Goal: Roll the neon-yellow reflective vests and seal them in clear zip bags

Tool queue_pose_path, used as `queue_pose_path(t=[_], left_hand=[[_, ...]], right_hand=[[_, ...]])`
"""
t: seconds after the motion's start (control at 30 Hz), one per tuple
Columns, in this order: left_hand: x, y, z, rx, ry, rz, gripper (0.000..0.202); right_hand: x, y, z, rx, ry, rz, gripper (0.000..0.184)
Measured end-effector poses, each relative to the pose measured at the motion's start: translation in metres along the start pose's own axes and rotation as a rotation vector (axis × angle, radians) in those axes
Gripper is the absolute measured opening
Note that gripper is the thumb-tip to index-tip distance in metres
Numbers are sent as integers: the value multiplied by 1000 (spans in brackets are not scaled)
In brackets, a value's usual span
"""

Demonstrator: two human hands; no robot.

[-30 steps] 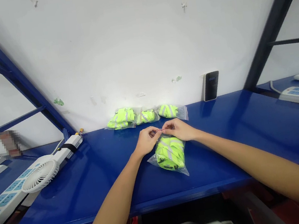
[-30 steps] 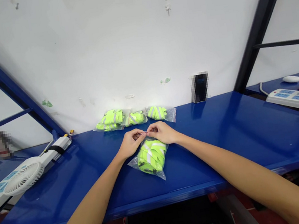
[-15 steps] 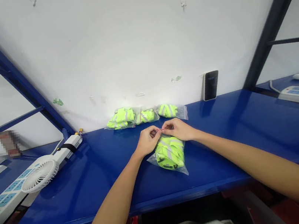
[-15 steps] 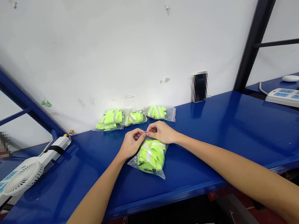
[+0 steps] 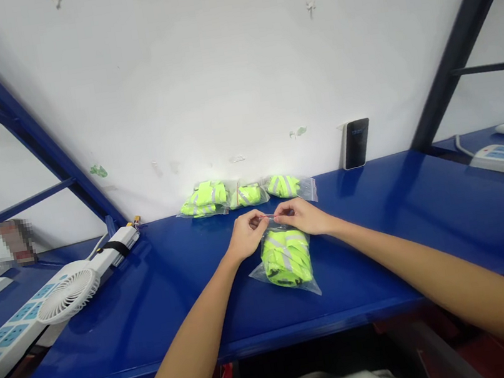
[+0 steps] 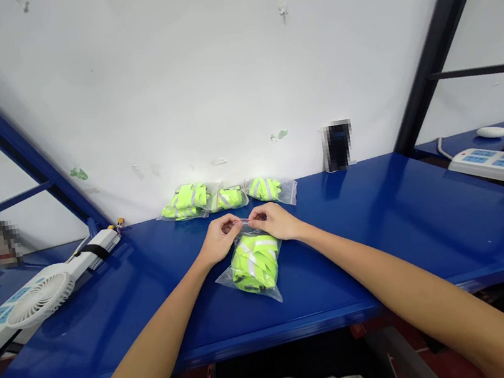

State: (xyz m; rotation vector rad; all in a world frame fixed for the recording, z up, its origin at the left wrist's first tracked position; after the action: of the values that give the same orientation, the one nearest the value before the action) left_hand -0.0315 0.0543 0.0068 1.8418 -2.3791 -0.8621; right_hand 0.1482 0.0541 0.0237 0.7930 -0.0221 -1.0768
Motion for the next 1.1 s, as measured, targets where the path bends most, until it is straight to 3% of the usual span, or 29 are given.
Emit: queue_pose_path(t=[0.23, 0.47, 0.77, 0.9, 1.1], left_hand=[[0, -4, 2, -27, -22, 59, 29], [-1, 0, 1, -23, -47, 7, 21], [-1, -2, 0, 27, -10, 52, 20], [-2, 2, 0, 20, 3, -5, 18], [-1, 3, -2, 13, -2, 22, 13]], right_hand=[[1, -2, 3, 0, 38, 7, 26], [1, 0, -1, 39, 15, -9, 24], [2, -2, 3, 34, 36, 5, 24], [2, 1, 0, 11, -8, -5, 22], [3, -3, 2, -43, 92, 39, 17]])
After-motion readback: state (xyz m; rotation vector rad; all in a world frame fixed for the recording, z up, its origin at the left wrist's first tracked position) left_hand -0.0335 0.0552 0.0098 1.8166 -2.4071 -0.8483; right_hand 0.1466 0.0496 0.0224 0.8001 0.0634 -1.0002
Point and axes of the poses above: each hand's wrist, its own x-axis away from the middle knuckle, its own y-axis out of the back of the hand, z = x × y, the point moved 3 cm from there along -x, towards the middle knuckle, and after that the axes turned 5 degrees about y, right-handed, at the moved point
